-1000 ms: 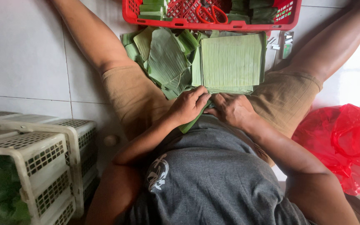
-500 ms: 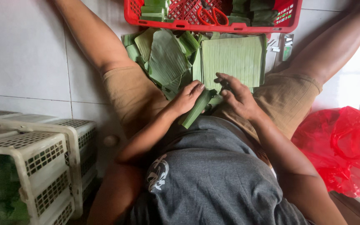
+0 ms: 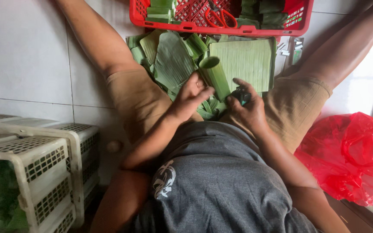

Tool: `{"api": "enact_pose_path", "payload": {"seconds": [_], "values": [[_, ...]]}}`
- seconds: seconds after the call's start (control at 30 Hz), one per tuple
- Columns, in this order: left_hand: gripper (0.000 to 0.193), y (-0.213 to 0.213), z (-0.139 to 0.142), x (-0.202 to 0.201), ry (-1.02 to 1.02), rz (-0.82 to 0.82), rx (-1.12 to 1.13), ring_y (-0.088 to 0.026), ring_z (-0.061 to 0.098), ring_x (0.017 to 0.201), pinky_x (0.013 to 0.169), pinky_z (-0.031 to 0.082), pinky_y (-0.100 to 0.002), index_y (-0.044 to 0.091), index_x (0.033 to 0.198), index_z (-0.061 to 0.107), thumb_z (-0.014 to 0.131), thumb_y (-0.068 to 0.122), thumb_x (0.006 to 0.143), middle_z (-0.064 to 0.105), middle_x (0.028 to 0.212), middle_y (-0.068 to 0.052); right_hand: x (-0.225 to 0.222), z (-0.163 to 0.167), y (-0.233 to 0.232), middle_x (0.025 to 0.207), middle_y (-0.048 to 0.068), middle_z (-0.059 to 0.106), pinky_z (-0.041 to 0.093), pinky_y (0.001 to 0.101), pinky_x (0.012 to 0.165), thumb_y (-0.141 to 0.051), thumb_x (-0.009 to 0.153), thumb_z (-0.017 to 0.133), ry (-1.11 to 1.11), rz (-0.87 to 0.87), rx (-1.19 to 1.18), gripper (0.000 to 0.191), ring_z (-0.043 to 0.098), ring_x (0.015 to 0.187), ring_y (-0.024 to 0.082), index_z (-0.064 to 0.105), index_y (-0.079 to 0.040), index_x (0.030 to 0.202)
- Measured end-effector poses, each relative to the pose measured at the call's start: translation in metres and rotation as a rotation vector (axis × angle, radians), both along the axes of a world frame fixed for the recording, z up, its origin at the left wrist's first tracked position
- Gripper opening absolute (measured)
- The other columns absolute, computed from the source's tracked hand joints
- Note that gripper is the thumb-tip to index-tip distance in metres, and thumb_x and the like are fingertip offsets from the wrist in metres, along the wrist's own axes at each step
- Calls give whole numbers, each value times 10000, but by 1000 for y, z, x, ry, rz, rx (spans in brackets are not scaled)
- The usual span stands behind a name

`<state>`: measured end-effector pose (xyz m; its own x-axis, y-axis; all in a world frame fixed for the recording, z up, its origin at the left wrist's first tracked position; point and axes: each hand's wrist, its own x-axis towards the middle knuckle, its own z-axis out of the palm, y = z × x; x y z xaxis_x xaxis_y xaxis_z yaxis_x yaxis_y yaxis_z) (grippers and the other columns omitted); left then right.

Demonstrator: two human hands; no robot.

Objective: The person sits on the floor folding and rolling banana leaf pieces by hand, tearing or creasing the leaf into rolled segments, and placing the finished rolled pieces into a red plastic basket. They repeatedly take new leaf pieces from the pile beside them and continue the same folding cycle.

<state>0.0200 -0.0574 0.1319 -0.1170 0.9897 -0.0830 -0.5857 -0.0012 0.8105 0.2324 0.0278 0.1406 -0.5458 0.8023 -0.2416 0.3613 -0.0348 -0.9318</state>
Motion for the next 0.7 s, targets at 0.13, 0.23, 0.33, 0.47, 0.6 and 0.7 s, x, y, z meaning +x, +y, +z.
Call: {"api": "enact_pose_path", "payload": {"seconds": [0.13,0.23,0.33,0.47,0.6,0.7], "values": [[588,1,-4,19,737,170,-94,-281,678,1163,972,587,-402,16,1382,463,791,152,913,654,1248,-173,2,-3,-16,997,63,740,580,272,771,-113,955,748,-20,142,46,379,686,867,106,598,-14,1290],[624,-8,-6,21,776,89,-64,-258,707,1140,980,574,-365,6,1405,445,781,141,897,684,1226,-170,5,-6,-13,958,71,752,585,262,790,-124,1044,736,-36,152,158,177,694,880,113,660,-26,1171],[608,-17,-9,27,693,-21,-47,-239,706,1119,960,567,-341,0,1404,448,746,160,899,690,1211,-166,9,-7,-2,879,36,671,510,227,617,-147,997,695,104,22,-276,294,606,705,80,601,-35,1252],[335,-13,-19,30,644,-42,-90,-203,710,1024,905,578,-315,16,1246,622,707,150,951,728,1114,-122,5,-15,6,881,12,652,503,236,540,-125,959,692,228,39,-405,233,608,661,75,559,-42,1131],[127,-10,-25,27,746,42,-203,-185,712,855,763,566,-315,16,1070,726,672,89,981,730,955,-88,2,-34,3,947,4,643,515,217,673,-99,1041,656,238,85,-301,147,597,813,46,583,-24,1145],[183,-16,-23,28,786,133,-66,-200,700,891,779,566,-324,34,1099,720,611,26,953,714,1015,-84,4,-48,-2,886,8,646,500,219,639,-106,1044,632,172,31,-364,95,585,760,56,623,-27,1097]]}}
